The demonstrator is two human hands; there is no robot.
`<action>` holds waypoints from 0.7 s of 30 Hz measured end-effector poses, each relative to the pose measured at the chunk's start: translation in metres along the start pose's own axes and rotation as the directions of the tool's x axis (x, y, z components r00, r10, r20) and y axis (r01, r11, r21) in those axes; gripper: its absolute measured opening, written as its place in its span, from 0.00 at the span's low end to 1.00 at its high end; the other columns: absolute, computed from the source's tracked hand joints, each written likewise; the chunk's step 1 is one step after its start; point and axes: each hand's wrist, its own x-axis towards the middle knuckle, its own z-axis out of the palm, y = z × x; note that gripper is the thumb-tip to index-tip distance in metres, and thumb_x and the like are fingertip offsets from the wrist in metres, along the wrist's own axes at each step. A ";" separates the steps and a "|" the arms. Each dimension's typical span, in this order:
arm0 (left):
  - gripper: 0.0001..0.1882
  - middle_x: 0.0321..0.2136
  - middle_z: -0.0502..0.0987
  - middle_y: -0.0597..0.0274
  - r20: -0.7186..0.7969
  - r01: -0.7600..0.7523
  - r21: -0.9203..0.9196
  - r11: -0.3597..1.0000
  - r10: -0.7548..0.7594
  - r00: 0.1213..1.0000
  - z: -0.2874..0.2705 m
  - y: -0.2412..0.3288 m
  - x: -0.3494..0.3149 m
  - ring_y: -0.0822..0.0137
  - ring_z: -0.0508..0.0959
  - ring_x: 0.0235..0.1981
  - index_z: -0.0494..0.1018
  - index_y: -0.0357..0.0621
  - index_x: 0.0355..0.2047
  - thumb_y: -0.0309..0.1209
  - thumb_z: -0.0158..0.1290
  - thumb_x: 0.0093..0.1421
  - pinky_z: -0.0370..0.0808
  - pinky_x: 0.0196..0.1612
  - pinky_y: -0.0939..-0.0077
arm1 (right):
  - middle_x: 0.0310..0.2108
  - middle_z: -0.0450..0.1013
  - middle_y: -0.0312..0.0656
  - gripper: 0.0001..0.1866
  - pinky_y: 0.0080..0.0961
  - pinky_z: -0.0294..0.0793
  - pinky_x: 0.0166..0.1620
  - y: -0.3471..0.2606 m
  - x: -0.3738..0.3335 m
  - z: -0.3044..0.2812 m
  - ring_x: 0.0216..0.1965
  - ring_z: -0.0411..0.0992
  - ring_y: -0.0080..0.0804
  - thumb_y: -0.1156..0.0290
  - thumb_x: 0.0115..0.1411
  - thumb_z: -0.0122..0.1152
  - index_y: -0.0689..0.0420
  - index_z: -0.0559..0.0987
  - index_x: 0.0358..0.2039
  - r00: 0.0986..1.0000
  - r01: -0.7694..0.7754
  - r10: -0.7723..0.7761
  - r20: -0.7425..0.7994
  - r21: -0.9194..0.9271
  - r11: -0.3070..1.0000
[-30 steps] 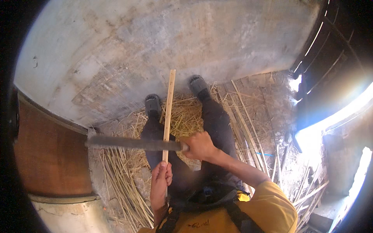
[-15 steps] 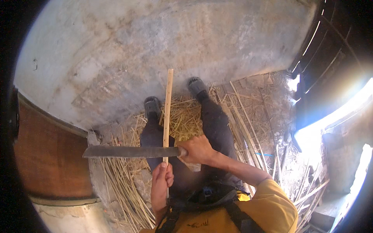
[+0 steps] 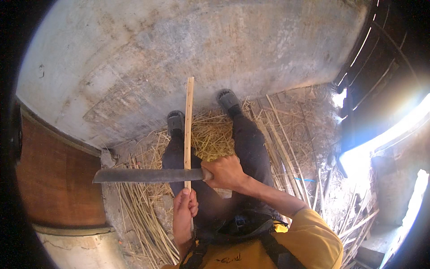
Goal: The person shapes a thin piece of wood by using a utility knife to shave off thin strips and then using a machete to scrape and refine the surface while sitting on the floor.
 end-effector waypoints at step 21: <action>0.22 0.19 0.53 0.79 0.052 0.030 0.030 0.999 -0.031 0.998 0.002 0.006 0.001 0.84 0.53 0.17 0.63 0.51 0.27 0.45 0.42 0.79 0.48 0.19 0.82 | 0.21 0.78 0.45 0.08 0.48 0.79 0.31 0.024 0.015 -0.013 0.25 0.80 0.50 0.64 0.48 0.66 0.48 0.82 0.30 0.991 -0.100 0.095 -0.090 -0.058 0.993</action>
